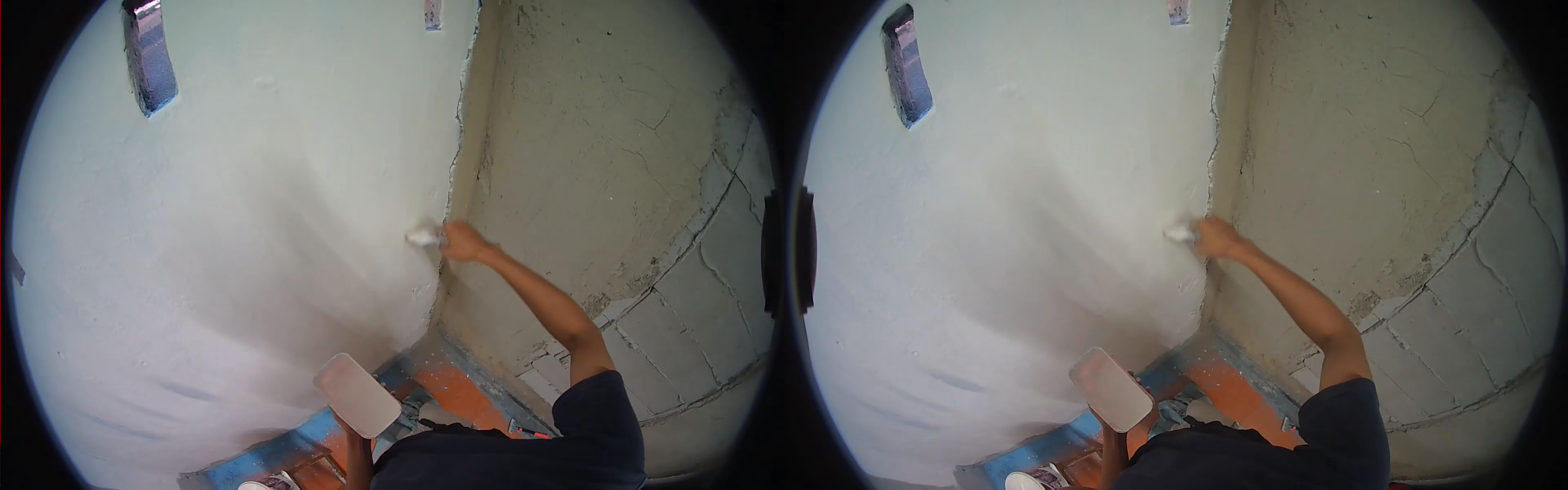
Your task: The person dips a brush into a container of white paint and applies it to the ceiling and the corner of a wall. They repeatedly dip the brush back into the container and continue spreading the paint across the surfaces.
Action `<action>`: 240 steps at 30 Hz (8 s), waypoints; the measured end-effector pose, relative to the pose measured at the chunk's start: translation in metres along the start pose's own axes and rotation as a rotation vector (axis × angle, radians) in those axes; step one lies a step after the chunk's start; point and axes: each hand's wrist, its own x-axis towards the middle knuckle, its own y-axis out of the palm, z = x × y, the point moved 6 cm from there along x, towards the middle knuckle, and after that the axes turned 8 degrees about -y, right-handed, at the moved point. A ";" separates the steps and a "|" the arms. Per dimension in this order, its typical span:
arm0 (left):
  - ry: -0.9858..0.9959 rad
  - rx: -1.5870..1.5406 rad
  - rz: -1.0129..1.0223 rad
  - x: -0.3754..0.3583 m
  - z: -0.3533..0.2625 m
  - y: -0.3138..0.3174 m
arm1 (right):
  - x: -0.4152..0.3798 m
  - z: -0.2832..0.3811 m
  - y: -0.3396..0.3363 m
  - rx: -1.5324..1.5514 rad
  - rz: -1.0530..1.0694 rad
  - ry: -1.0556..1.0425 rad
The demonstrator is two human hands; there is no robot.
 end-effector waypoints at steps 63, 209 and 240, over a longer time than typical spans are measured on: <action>-0.061 0.043 0.077 0.002 0.021 -0.001 | 0.054 0.058 -0.268 -0.035 -0.965 -0.131; 0.189 0.010 -0.187 0.105 0.087 -0.007 | -0.031 -0.066 0.332 0.660 -0.087 0.338; 0.129 0.008 -0.049 0.112 0.087 0.030 | -0.022 -0.060 0.345 0.753 0.125 0.515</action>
